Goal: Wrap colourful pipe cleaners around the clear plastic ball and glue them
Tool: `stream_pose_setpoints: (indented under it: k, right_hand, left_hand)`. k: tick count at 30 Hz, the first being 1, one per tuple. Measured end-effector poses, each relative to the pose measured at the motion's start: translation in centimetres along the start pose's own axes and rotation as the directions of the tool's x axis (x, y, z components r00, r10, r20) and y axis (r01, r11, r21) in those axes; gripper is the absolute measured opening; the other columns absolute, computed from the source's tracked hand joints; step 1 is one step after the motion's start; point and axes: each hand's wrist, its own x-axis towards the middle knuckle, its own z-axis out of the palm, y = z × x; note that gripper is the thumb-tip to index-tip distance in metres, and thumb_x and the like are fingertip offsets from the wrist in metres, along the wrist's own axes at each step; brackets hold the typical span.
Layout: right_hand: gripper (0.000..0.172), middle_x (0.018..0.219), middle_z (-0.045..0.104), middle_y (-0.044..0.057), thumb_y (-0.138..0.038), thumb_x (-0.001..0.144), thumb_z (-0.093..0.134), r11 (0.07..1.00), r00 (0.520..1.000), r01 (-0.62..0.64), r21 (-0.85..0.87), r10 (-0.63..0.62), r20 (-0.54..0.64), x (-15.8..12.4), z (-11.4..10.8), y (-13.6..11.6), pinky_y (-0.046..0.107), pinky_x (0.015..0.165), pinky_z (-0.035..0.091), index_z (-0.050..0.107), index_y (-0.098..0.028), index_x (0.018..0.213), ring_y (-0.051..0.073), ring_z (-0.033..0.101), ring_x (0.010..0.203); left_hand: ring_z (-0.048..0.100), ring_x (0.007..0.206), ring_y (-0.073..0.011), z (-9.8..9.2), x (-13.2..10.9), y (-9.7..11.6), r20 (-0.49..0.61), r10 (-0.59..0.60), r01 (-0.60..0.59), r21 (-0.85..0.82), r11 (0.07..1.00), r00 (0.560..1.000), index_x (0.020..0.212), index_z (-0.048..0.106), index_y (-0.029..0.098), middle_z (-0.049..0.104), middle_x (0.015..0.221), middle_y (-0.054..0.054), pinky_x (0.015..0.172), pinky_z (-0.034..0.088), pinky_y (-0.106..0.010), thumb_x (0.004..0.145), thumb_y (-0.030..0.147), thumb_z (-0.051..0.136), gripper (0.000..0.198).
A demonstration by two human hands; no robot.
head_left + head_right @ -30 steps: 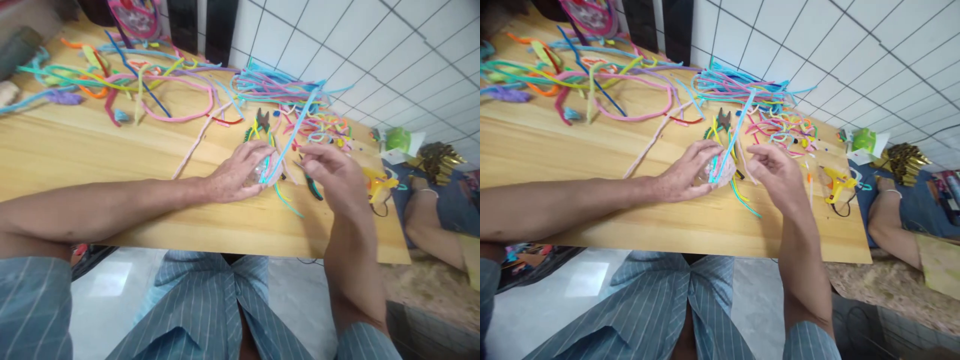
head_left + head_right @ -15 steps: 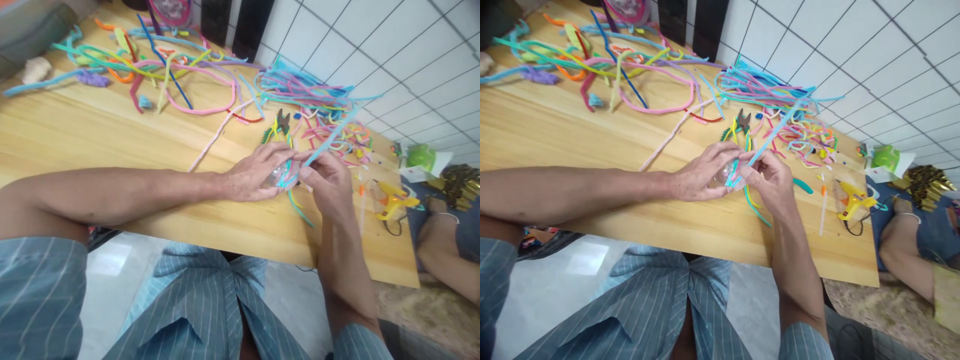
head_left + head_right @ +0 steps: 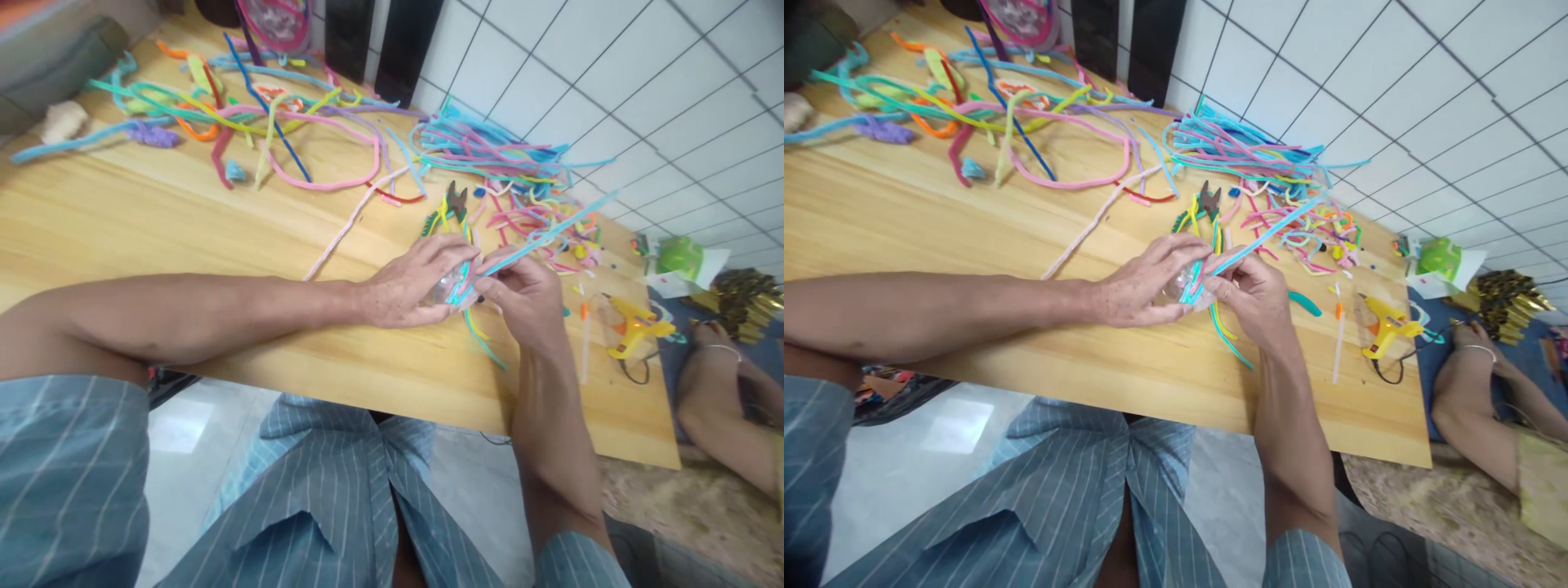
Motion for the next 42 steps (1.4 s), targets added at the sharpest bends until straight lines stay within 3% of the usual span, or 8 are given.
stream_pose_setpoints:
  k: [16,29,42]
  right_hand:
    - [0.029,0.086,0.073,-0.001,-0.054,0.080,0.100,0.999,0.994,0.041,-0.016,-0.043,-0.098,-0.2,1.3,0.0,0.038,0.071,0.057,0.083,-0.032,0.088,0.019,0.062,0.077]
    - [0.028,0.084,0.069,-0.001,-0.050,0.081,0.100,1.000,0.993,-0.007,-0.022,0.004,-0.121,-0.5,1.6,-0.4,0.038,0.072,0.056,0.081,-0.030,0.089,0.018,0.060,0.076]
    - [0.029,0.082,0.066,-0.001,-0.050,0.080,0.097,0.998,0.992,-0.021,-0.060,0.014,-0.129,-0.5,1.7,-0.4,0.038,0.070,0.056,0.078,-0.030,0.090,0.018,0.059,0.075]
  left_hand:
    - [0.045,0.167,-0.0415,0.0,-0.1,-0.1,0.011,0.007,-0.007,0.035,0.999,1.000,0.175,0.030,0.023,0.046,0.172,-0.025,0.136,0.046,-0.071,0.103,0.047,0.069,0.086]
    - [0.047,0.164,-0.0415,0.0,0.0,0.0,-0.002,0.030,-0.030,0.024,0.999,1.000,0.174,0.031,0.023,0.049,0.169,-0.025,0.135,0.046,-0.070,0.102,0.045,0.069,0.085]
    - [0.047,0.165,-0.0406,0.2,0.0,0.2,-0.010,-0.039,0.039,0.011,0.999,0.999,0.172,0.037,0.026,0.051,0.169,-0.022,0.136,0.046,-0.070,0.100,0.048,0.075,0.084]
